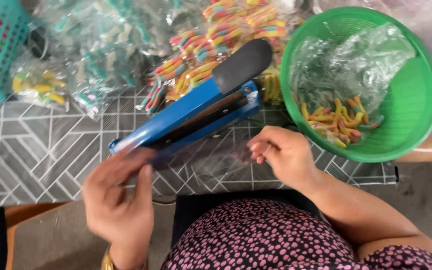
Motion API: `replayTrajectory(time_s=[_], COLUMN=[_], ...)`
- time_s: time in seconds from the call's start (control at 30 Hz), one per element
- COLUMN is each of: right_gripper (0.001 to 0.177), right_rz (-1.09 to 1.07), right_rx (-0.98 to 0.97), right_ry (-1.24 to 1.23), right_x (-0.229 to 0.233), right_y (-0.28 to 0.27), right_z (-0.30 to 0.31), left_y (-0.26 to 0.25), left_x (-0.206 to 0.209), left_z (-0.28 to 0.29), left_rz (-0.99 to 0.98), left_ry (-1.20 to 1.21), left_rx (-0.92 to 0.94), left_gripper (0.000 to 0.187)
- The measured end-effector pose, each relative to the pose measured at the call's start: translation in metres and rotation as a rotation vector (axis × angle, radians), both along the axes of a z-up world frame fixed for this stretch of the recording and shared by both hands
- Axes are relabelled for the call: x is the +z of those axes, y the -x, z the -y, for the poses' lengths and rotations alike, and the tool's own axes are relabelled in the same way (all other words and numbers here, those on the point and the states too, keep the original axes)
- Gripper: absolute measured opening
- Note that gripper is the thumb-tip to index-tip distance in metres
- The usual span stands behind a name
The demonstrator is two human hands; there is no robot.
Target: The person is manually portioning gummy worms into small plastic bags and sealing them using a manual heat sealer.
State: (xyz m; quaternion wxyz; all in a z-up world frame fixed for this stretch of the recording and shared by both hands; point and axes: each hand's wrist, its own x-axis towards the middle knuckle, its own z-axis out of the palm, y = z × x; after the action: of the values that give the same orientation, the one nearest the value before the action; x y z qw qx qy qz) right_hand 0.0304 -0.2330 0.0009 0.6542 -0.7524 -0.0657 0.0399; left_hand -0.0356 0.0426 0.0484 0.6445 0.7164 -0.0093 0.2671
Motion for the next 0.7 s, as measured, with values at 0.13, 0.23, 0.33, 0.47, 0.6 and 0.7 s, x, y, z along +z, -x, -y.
replayTrajectory(time_s=[0.13, 0.23, 0.33, 0.47, 0.6, 0.7], right_gripper=[0.011, 0.016, 0.030, 0.026, 0.014, 0.021], right_rz=[0.599, 0.631, 0.681, 0.591, 0.463, 0.533], right_rx=[0.302, 0.380, 0.394, 0.522, 0.492, 0.434], right_ry=[0.463, 0.556, 0.591, 0.628, 0.320, 0.376], right_x=[0.007, 0.014, 0.012, 0.008, 0.022, 0.013], right_y=[0.008, 0.019, 0.022, 0.021, 0.023, 0.023], right_z=[-0.004, -0.012, -0.012, -0.009, -0.014, -0.015], left_y=[0.011, -0.003, -0.013, -0.012, -0.011, -0.011], left_x=[0.016, -0.001, -0.031, -0.047, -0.046, -0.048], left_z=[0.005, 0.024, 0.033, 0.034, 0.035, 0.034], left_rz=[0.107, -0.052, -0.153, -0.226, -0.309, -0.606], left_ry=[-0.700, -0.714, -0.594, -0.616, -0.550, -0.369], left_rx=[0.056, -0.296, -0.546, -0.505, -0.479, -0.524], left_gripper=[0.047, 0.043, 0.030, 0.012, 0.012, 0.015])
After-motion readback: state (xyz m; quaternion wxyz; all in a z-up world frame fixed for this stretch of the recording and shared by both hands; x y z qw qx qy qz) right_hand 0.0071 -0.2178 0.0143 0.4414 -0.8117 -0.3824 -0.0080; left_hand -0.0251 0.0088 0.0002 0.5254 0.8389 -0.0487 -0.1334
